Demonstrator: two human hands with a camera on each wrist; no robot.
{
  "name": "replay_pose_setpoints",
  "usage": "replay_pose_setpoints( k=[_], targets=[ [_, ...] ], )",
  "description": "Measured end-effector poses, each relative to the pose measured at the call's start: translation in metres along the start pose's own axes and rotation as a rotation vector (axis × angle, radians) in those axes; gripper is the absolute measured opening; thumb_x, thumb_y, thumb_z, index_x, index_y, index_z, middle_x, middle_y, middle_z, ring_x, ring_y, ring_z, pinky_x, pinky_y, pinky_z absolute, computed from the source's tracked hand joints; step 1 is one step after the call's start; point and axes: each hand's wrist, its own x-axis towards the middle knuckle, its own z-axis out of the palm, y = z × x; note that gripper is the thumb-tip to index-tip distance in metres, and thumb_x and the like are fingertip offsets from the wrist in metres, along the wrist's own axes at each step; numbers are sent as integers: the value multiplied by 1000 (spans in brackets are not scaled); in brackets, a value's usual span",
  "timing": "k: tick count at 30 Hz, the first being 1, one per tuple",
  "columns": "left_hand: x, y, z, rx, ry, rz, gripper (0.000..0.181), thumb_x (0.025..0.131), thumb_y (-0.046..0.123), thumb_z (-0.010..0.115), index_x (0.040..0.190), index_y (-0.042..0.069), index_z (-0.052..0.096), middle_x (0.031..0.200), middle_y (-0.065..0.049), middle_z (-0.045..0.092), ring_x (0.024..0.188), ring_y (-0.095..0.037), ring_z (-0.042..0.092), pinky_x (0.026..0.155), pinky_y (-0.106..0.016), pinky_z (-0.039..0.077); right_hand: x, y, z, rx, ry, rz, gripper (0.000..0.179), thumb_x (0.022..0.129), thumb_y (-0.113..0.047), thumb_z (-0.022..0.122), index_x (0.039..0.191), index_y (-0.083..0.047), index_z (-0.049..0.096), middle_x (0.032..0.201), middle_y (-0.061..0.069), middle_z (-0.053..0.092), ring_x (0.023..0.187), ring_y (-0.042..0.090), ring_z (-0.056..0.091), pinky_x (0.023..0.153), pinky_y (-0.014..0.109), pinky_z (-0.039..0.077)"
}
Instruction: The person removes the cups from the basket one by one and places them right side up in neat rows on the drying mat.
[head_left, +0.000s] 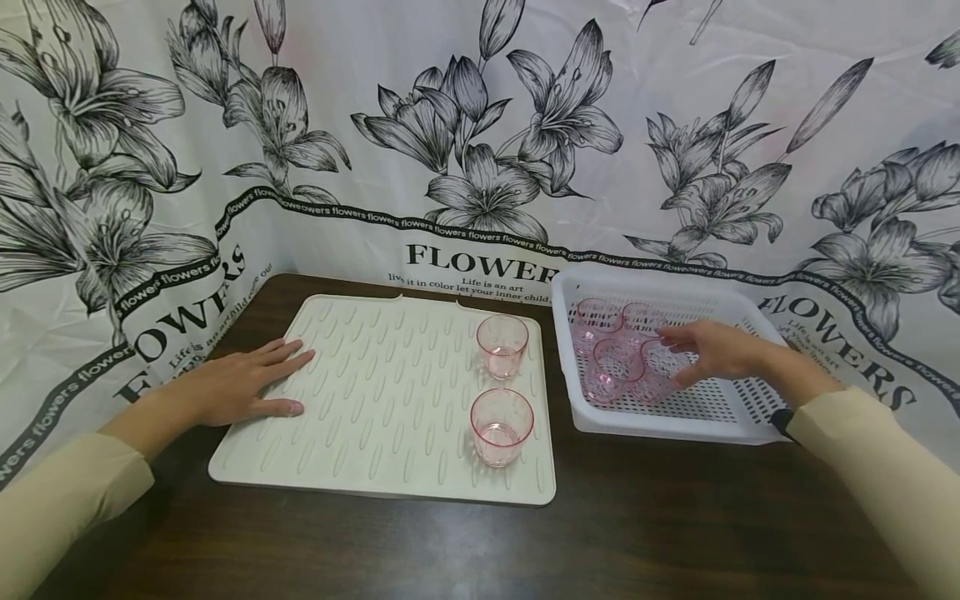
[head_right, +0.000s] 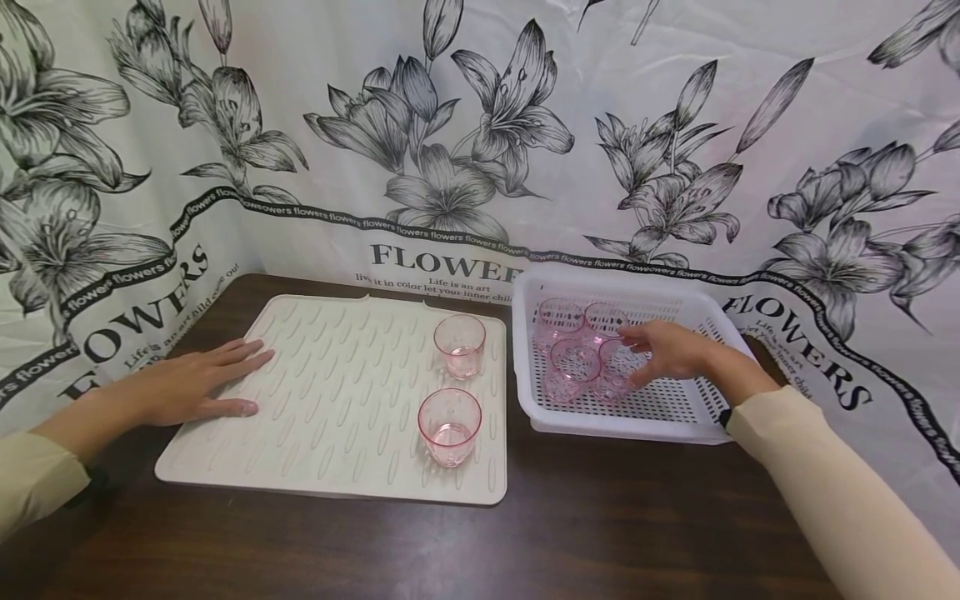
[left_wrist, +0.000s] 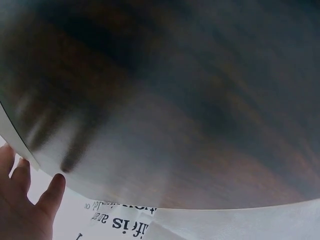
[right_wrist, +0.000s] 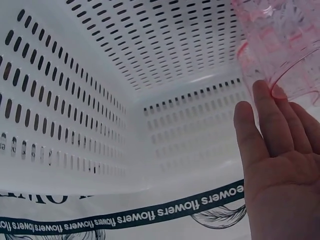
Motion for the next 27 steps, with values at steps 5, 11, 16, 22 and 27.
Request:
replay_pose_setpoints(
  k=[5,11,16,22,27],
  targets=[
    [0,1,1,-4,-5,-5,88,90,69,53,156,15,33,160,-19,30,143,-47,29,101,-69,33,-2,0,-2,2,12,-16,92,76,-24,86,144,14,38,140,34,48,125,49,52,102,60,41],
    [0,0,1,-3,-3,-11,88,90,71,53,156,16,33,160,-19,30,143,-46,29,102,-69,33,-9,-2,-7,11,51,-47,90,77,-27,85,143,13,40,142,33,47,125,48,52,101,58,42],
    [0,0,2,-2,-2,-11,88,90,71,53,157,16,33,160,-19,30,143,-46,29,101,-69,33,-14,-6,-14,-2,87,-63,85,79,-26,84,142,13,43,142,31,48,126,46,53,102,57,42],
    [1,-2,2,-3,-2,-6,88,90,70,53,157,16,33,160,-18,30,144,-45,29,103,-69,32,-20,-11,-22,-2,114,-75,82,80,-25,84,141,12,44,141,30,50,126,47,53,101,59,41],
    [1,-2,3,3,2,-5,88,90,70,53,157,16,33,160,-18,30,144,-45,30,103,-69,32,-22,-15,-27,15,130,-76,83,80,-24,84,143,11,42,142,30,49,127,48,51,101,60,40]
  ],
)
